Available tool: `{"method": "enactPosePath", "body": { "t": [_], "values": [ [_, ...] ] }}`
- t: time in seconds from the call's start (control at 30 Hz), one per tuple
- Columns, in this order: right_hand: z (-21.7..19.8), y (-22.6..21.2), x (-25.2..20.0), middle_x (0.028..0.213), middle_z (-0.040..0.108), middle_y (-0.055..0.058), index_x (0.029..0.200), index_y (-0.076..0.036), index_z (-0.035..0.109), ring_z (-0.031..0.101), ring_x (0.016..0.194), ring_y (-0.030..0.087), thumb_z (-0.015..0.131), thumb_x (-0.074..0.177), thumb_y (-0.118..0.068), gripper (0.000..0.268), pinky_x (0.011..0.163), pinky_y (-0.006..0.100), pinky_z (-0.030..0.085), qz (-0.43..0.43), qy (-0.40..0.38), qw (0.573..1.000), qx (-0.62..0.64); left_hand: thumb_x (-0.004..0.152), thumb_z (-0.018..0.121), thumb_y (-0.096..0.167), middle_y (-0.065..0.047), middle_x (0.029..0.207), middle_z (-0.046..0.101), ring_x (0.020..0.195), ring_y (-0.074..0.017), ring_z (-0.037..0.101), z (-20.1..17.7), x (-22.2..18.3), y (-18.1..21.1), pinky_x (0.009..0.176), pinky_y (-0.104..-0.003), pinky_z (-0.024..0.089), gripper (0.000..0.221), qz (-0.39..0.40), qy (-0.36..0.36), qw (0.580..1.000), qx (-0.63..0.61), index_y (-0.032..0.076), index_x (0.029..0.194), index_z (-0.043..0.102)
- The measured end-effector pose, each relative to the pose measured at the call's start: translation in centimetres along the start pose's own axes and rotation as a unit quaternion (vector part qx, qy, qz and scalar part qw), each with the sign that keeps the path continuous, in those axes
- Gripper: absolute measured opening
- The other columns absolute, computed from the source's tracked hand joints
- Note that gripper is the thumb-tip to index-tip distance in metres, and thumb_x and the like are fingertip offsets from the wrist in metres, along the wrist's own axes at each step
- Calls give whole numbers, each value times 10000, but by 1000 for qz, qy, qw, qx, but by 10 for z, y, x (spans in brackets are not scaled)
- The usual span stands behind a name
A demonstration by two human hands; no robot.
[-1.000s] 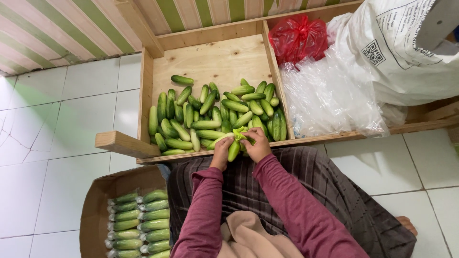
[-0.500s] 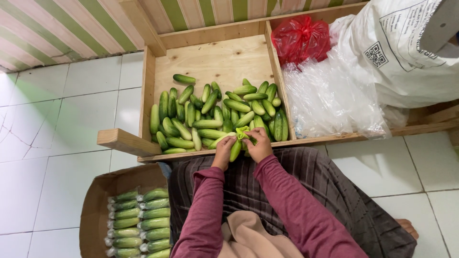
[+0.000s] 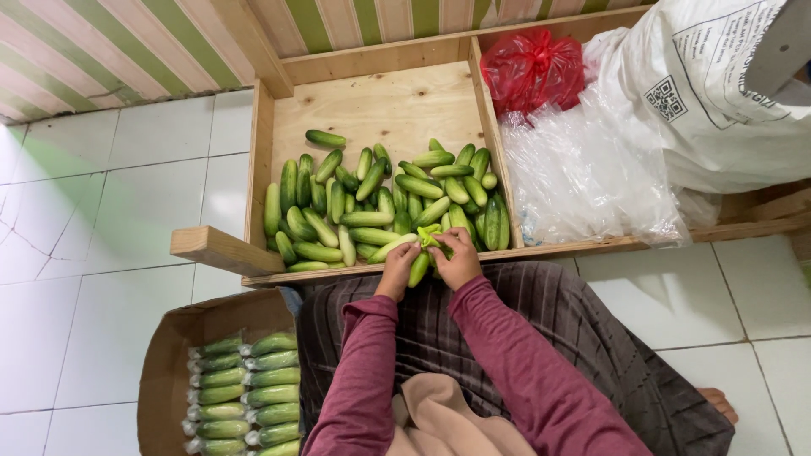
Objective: Packaging individual cucumbers into plastic bags and tying them closed
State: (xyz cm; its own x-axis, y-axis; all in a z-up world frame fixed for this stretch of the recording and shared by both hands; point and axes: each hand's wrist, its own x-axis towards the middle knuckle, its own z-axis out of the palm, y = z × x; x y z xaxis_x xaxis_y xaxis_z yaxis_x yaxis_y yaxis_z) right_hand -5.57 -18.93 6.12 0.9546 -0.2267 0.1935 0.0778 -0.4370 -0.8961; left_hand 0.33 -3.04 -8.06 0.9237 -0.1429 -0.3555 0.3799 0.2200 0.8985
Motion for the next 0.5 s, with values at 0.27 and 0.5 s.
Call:
{"method": "enactPosePath", "body": {
  "t": [0.27, 0.5],
  "values": [
    [9, -21, -11, 1064, 646, 59, 1025, -165, 829, 704, 1012, 325, 890, 740, -105, 298, 918, 424, 578, -42, -110, 991, 58, 979, 652, 232, -106, 853, 694, 727, -174, 648, -21, 21, -12, 746, -352, 570, 220, 26, 79, 994, -76, 36, 1020, 743],
    [15, -33, -21, 1033, 663, 63, 969, -139, 847, 707, 973, 305, 896, 668, -12, 330, 915, 425, 563, -79, -180, 973, 122, 1040, 530, 295, -253, 854, 739, 544, -355, 714, -8, -5, 35, 515, -443, 595, 236, -79, 146, 964, -207, 67, 1045, 589]
  ]
}}
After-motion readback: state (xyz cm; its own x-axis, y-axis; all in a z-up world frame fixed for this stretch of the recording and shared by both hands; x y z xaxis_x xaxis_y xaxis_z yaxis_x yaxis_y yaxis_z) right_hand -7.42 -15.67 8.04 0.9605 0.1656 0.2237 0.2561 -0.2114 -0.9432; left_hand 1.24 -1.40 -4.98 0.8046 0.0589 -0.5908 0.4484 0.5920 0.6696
